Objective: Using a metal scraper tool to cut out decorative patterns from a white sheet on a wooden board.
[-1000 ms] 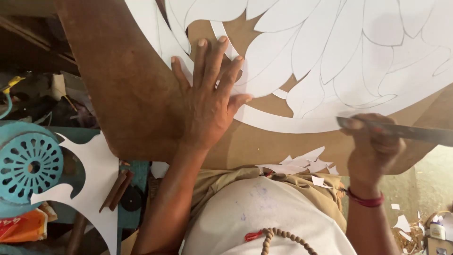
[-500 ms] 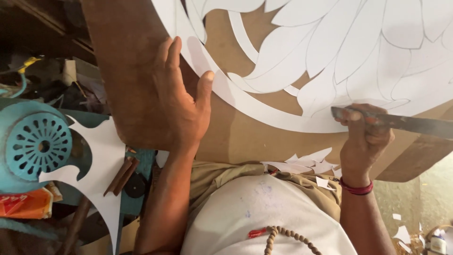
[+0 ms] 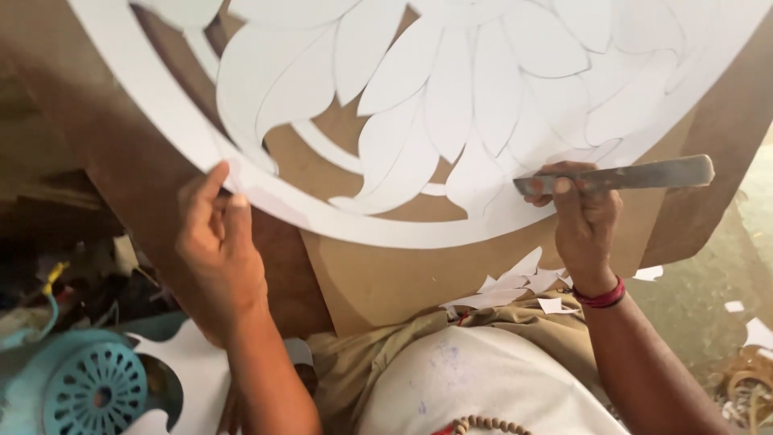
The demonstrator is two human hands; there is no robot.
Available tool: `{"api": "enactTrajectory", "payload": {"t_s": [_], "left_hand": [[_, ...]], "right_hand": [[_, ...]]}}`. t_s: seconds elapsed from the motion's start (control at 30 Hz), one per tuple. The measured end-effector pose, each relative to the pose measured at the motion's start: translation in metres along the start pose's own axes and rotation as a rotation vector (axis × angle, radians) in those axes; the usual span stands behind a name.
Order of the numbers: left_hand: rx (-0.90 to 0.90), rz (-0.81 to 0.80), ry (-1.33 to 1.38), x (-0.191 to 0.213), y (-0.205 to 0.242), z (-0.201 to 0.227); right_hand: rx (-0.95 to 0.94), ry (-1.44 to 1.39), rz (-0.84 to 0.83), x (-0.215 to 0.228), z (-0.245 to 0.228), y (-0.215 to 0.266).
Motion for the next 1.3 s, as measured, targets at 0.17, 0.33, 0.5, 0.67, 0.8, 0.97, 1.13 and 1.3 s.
{"api": "enactTrajectory", "payload": {"t_s": [0.17,0.33,0.5,0.67,0.8,0.97,1.13,1.3], "left_hand": [[0.097,0.086,-0.142,0.011,0.023,-0.023],[0.074,0.040,-0.032,0.023,0.045,-0.044],[0.151,0.006,0.061,0.025,0.051,-0.050],[-0.045,0.116,-0.379,0.029,0.045,-0.025],[-0.359,0.160,-0.793,-0.015,0.046,0.011],[-0.508,-0.338,-0.779,-0.122,0.030,0.029],[-0.525,-0.377,-0.780,-0.147,0.016,0.015],[-0.530,-0.336,-0.748,-0.148,0.018,-0.003]], "right_hand": [[-0.007,0.004,0.007,-0.001,-0.001,-0.003],[0.021,-0.003,-0.023,-0.001,0.001,-0.005],[0.026,0.002,-0.017,0.005,0.000,-0.006],[0.015,-0.054,-0.018,0.005,-0.002,-0.003],[-0.006,-0.038,-0.001,0.003,-0.003,-0.006],[-0.051,-0.068,0.027,0.000,-0.010,-0.009],[0.009,-0.108,0.036,-0.003,-0.013,-0.023],[0.152,-0.074,-0.020,-0.040,-0.034,-0.061]]}}
Point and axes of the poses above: each hand's wrist, its own y-axis away from the middle knuckle, its own x-axis out of the back of the hand, z = x × y, the point moved 4 cm from there along -y, towards the middle knuckle, and after that the axes turned 3 degrees about x, right-handed, at the moved point
